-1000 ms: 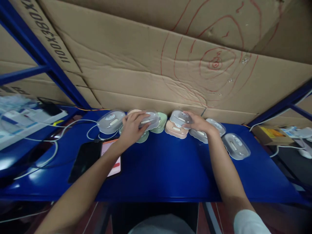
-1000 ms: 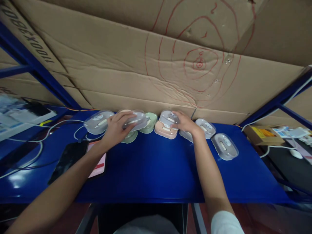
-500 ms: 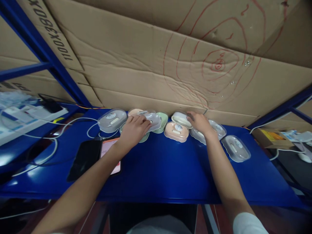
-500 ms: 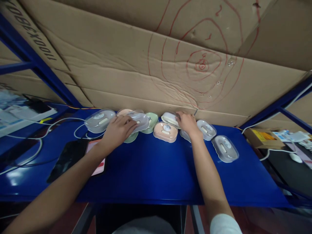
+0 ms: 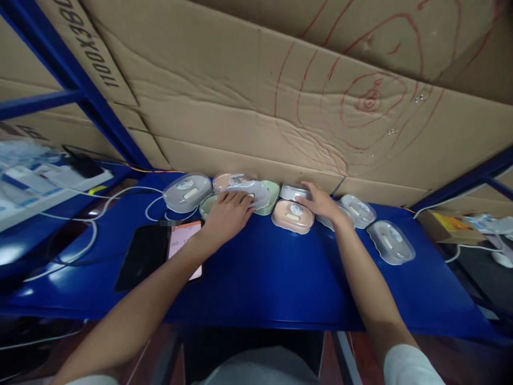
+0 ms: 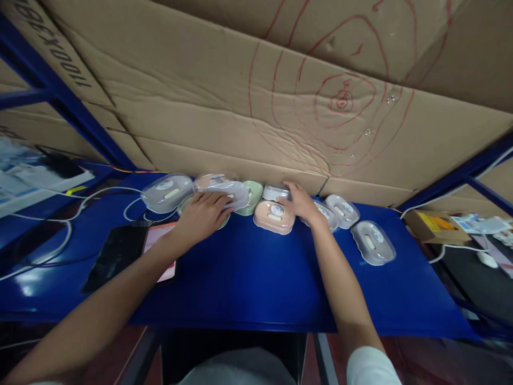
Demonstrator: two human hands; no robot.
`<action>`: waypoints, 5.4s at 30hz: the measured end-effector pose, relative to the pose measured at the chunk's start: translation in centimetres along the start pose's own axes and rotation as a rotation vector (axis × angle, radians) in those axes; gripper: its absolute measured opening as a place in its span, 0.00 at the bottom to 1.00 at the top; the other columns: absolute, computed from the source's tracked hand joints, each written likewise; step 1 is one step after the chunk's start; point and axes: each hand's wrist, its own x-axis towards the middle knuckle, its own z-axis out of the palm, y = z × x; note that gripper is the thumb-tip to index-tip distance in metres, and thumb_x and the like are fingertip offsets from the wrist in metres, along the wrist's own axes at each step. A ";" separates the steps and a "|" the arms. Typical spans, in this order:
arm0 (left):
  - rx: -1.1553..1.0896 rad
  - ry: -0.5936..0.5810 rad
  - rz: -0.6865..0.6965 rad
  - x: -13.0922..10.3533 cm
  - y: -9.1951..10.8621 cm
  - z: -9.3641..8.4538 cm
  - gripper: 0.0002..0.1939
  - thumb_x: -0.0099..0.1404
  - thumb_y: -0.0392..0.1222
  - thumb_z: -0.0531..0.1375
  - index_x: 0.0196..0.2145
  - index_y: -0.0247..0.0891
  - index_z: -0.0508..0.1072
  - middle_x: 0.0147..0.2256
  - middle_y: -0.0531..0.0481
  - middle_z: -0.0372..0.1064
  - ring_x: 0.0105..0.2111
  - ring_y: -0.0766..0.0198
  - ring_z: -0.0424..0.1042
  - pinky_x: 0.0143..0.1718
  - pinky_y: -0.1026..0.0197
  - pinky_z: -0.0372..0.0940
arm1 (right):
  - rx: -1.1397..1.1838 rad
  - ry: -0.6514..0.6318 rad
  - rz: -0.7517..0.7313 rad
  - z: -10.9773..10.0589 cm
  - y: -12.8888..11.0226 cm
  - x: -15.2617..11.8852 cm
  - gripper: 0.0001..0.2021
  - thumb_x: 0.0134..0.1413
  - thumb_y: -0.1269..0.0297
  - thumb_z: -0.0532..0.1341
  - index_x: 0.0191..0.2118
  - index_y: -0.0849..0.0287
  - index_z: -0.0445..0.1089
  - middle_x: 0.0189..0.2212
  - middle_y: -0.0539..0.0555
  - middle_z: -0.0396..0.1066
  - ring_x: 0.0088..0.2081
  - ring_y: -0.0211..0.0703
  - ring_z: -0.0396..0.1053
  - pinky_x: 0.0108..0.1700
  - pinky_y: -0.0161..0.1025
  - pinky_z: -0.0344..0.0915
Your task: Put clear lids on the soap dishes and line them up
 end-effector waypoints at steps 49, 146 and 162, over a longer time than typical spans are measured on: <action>0.011 0.059 -0.015 0.2 0.2 1.0 0.17 0.80 0.45 0.53 0.55 0.35 0.77 0.50 0.36 0.80 0.53 0.42 0.76 0.54 0.42 0.64 | -0.102 -0.246 -0.018 0.0 -0.6 -0.7 0.14 0.67 0.54 0.62 0.51 0.51 0.79 0.48 0.57 0.82 0.48 0.56 0.79 0.51 0.46 0.70; -0.239 -0.194 -0.014 -1.8 -6.1 -2.0 0.14 0.76 0.46 0.63 0.55 0.40 0.77 0.55 0.42 0.76 0.56 0.49 0.75 0.59 0.46 0.67 | -0.230 -0.229 -0.390 2.3 -7.5 0.5 0.47 0.50 0.88 0.51 0.76 0.53 0.57 0.78 0.59 0.49 0.78 0.56 0.46 0.75 0.63 0.51; -0.095 -0.568 0.042 -4.1 -1.8 -3.8 0.21 0.68 0.21 0.55 0.53 0.36 0.76 0.53 0.41 0.77 0.50 0.50 0.79 0.51 0.49 0.72 | -0.300 -0.041 -0.413 2.1 -7.5 2.8 0.16 0.76 0.59 0.57 0.60 0.56 0.75 0.48 0.59 0.80 0.49 0.54 0.75 0.55 0.52 0.64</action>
